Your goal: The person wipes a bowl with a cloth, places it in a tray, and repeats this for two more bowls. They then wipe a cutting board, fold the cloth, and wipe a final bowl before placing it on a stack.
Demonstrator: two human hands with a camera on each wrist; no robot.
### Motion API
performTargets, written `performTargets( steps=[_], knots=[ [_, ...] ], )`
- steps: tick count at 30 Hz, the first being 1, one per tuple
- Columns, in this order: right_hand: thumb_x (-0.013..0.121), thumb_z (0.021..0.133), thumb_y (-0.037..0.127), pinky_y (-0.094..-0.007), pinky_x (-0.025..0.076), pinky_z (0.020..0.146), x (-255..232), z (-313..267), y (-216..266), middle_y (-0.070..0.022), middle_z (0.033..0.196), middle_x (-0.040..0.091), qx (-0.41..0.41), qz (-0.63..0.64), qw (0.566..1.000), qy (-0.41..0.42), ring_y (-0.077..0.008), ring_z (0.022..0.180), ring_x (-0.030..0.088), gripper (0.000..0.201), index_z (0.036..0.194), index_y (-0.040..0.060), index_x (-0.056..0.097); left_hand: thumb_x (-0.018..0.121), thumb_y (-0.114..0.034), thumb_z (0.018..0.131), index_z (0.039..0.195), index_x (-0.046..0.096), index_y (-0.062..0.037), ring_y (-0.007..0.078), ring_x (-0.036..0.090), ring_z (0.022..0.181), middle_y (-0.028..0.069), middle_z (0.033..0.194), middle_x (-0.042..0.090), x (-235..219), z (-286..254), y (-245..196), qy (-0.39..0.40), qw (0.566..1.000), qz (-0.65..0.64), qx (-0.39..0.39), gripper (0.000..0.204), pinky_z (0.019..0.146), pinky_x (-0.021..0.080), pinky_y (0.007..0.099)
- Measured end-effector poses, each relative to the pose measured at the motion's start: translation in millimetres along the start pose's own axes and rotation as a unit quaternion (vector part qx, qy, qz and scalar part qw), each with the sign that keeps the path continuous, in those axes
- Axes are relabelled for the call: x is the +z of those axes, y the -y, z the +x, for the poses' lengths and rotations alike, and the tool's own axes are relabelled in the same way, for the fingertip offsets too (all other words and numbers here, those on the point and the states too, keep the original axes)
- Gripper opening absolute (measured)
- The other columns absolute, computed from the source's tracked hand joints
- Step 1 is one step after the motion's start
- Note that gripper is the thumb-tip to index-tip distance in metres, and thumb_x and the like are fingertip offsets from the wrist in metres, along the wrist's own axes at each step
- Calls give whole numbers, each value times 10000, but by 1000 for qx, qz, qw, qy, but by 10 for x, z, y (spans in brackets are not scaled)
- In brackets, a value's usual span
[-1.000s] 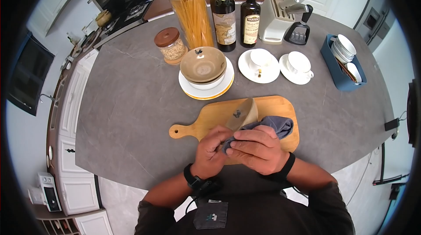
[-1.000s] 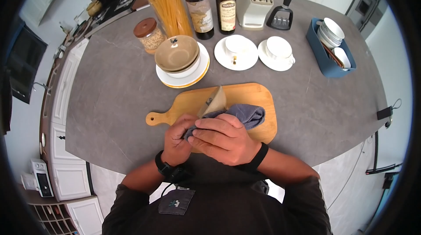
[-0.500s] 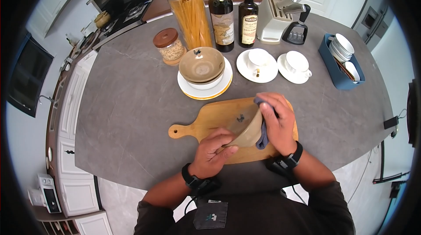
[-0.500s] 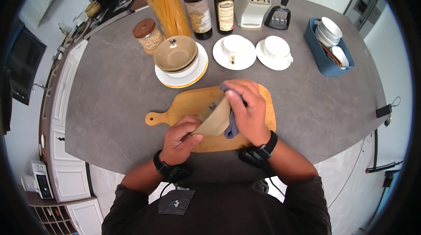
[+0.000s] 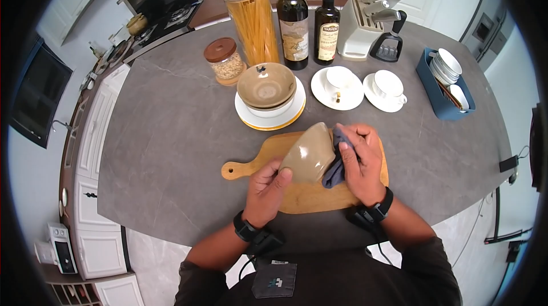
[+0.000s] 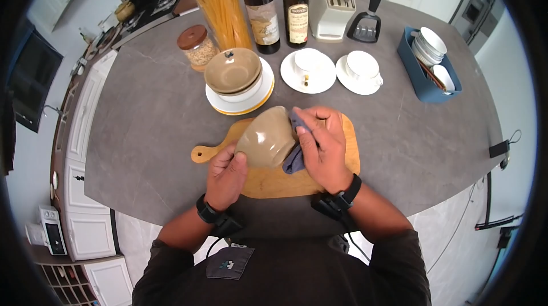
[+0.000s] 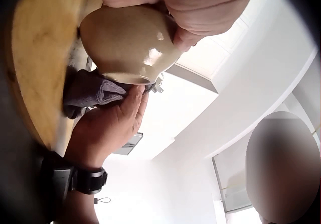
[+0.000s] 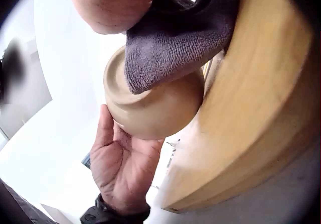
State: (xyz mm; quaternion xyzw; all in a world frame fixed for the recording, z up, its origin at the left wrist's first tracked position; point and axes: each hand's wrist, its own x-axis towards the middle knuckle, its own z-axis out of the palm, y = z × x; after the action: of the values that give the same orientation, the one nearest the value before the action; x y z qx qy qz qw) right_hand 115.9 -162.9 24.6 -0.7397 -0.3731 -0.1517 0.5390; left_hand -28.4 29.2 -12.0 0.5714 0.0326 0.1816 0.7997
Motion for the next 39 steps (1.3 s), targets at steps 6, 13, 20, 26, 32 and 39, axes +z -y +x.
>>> performTargets(
  steps=[6, 13, 20, 26, 32, 39],
  knots=[
    [827, 774, 13, -438, 548, 952, -35, 43, 207, -55, 1112, 691, -237, -77, 968, 41, -283, 1044, 648, 437, 1209, 62, 812, 668, -164, 1128, 1233, 727, 16, 56, 561, 1004, -15, 1129, 655, -9, 5, 14, 6, 999, -38, 10, 216, 917, 459, 249],
    [772, 794, 173, -480, 519, 1121, 53, -89, 356, -25, 1148, 733, -370, -110, 909, 157, -224, 1204, 673, 228, 1010, 110, 812, 668, -151, 1126, 1267, 713, 13, 63, 550, 1017, -9, 1119, 639, 8, -28, -92, 17, 996, -73, -41, 221, 924, 451, 248],
    [792, 770, 91, -467, 546, 1032, 32, 39, 203, -39, 1138, 728, -299, -90, 948, 69, -279, 1131, 673, 276, 1044, 119, 808, 602, -146, 1150, 1326, 679, 18, 151, 636, 1215, 68, 1317, 690, -147, 16, 47, 59, 997, -54, 8, 252, 1095, 475, 351],
    [744, 922, -54, -437, 550, 874, -13, 89, -49, -131, 1070, 737, -98, -3, 994, 36, -348, 989, 684, 221, 1126, 19, 785, 645, -156, 1140, 1248, 714, 5, 61, 564, 1057, -13, 1143, 656, -58, 2, -25, 18, 997, -71, -7, 206, 966, 449, 256],
    [797, 860, -34, -424, 565, 874, -28, 62, 26, -105, 1083, 742, -151, -14, 988, 38, -321, 1000, 698, 268, 1119, 35, 801, 651, -155, 1137, 1280, 712, 6, 64, 578, 1065, -9, 1174, 669, -36, 0, -29, 10, 996, -90, -8, 225, 973, 456, 256],
    [774, 770, 129, -459, 545, 1044, -19, -15, 300, -45, 1165, 743, -341, -91, 926, 133, -270, 1197, 672, 318, 1082, 93, 821, 663, -138, 1126, 1252, 715, 18, 72, 580, 1058, 8, 1170, 669, -36, -7, -3, 24, 999, -27, 12, 208, 942, 468, 260]
  ],
)
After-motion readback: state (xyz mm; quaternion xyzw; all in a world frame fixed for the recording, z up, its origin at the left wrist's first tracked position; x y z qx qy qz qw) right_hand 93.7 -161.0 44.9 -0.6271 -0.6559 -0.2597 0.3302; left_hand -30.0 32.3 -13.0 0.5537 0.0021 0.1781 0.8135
